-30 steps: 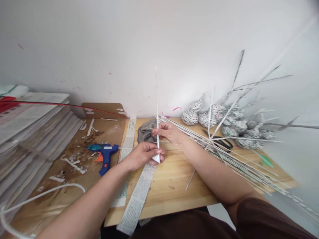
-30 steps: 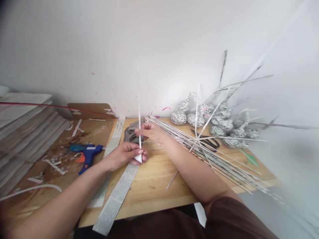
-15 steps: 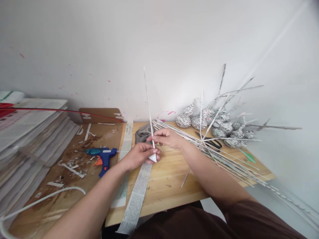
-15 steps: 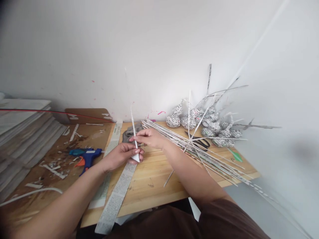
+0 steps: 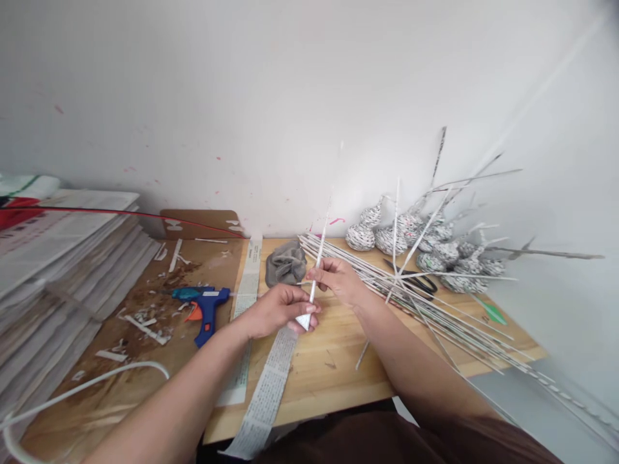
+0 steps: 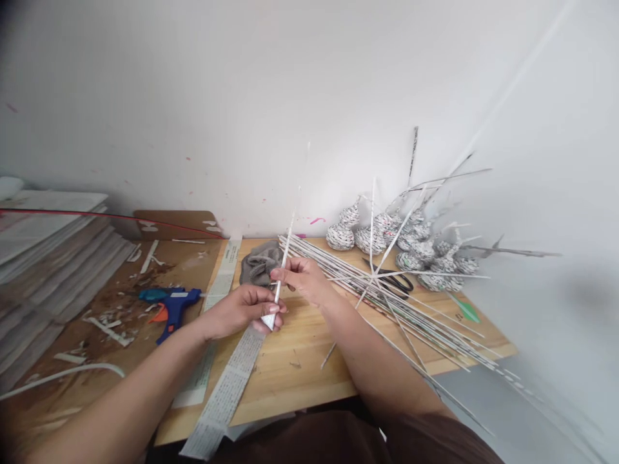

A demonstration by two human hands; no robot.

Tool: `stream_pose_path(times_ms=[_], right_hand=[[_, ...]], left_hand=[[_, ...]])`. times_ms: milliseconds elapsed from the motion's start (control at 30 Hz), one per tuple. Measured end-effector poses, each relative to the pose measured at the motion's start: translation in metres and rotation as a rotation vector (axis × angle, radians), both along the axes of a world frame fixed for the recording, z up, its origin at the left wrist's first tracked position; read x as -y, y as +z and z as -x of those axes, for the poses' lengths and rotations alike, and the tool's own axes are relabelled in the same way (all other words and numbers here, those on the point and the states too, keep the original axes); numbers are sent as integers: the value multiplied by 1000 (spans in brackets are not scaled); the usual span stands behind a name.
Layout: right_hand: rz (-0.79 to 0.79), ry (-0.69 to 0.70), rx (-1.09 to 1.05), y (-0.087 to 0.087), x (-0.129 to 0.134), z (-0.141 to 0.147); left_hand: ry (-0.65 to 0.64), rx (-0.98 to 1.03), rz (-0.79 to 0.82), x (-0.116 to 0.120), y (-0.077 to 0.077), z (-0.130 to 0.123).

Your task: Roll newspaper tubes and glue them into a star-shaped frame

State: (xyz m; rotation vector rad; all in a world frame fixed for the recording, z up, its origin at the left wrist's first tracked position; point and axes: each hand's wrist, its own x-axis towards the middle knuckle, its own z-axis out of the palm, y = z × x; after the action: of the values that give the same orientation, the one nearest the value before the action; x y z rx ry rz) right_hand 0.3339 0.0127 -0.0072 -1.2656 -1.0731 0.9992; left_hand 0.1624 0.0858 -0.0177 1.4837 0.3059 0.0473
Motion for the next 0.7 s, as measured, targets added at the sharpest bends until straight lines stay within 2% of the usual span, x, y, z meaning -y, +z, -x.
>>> stream_pose_path(times_ms=[200,333,500,600,700], right_hand=[[20,189,-66,5,2,-6],[-28,26,-129,8,3,-3],[8,123,-73,8,4,-1],[-23,21,-51,5,2,2],[-32,-54,-133,-1,-2,4]], left_hand=[[53,-22,-12,0,0,0],[31,-11,-14,1,0,0],[23,-15,-35,1,1,0],[2,-3,-25,0,1,1],[-16,35,-1,-1,3,3]])
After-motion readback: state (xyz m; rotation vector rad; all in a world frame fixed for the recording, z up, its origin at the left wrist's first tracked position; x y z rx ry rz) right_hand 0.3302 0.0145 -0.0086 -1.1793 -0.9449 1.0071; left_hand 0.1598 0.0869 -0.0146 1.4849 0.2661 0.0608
